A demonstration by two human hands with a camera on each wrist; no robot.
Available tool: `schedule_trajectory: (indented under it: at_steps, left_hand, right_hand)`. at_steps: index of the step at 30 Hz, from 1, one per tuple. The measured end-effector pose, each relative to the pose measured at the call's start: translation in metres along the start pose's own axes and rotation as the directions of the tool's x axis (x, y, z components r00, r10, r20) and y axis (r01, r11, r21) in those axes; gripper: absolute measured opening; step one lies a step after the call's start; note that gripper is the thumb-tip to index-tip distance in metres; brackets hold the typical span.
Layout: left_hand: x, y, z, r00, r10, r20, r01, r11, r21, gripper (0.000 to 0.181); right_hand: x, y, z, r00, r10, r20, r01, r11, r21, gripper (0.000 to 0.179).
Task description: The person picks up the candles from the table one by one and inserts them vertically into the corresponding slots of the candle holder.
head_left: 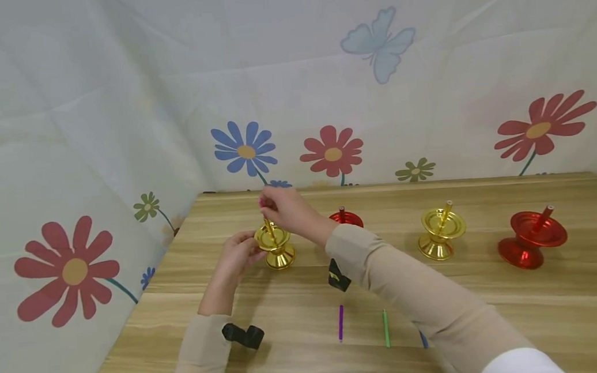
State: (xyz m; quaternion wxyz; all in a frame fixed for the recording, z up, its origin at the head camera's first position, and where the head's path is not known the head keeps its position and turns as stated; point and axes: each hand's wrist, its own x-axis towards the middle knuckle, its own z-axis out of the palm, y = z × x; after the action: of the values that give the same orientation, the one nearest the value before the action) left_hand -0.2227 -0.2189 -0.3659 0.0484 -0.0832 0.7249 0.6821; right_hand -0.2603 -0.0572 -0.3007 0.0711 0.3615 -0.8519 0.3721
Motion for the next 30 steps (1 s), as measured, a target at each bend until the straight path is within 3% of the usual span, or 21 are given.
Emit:
schedule_trajectory:
  at_steps: [7, 17, 23, 30]
  left_hand:
    - [-0.002, 0.001, 0.002, 1.0, -0.01, 0.008, 0.01, 1.0, 0.005, 0.04]
    - [-0.001, 0.002, 0.0, 1.0, -0.016, 0.003, 0.016, 1.0, 0.006, 0.04]
    - [-0.004, 0.004, 0.0, 1.0, -0.026, -0.012, 0.026, 1.0, 0.006, 0.039]
    - [-0.01, 0.012, -0.008, 0.997, -0.029, -0.069, 0.036, 0.994, 0.101, 0.041]
  right_hand:
    - [-0.002, 0.003, 0.002, 1.0, 0.006, -0.006, -0.005, 0.999, 0.048, 0.005]
    - [-0.002, 0.003, 0.007, 0.999, 0.023, -0.023, -0.023, 1.0, 0.016, 0.01]
    - [-0.006, 0.003, 0.004, 0.999, 0.03, -0.027, -0.028, 0.998, 0.048, 0.013]
    - [-0.011, 0.006, -0.007, 0.997, 0.075, -0.026, -0.074, 0.995, 0.065, 0.02]
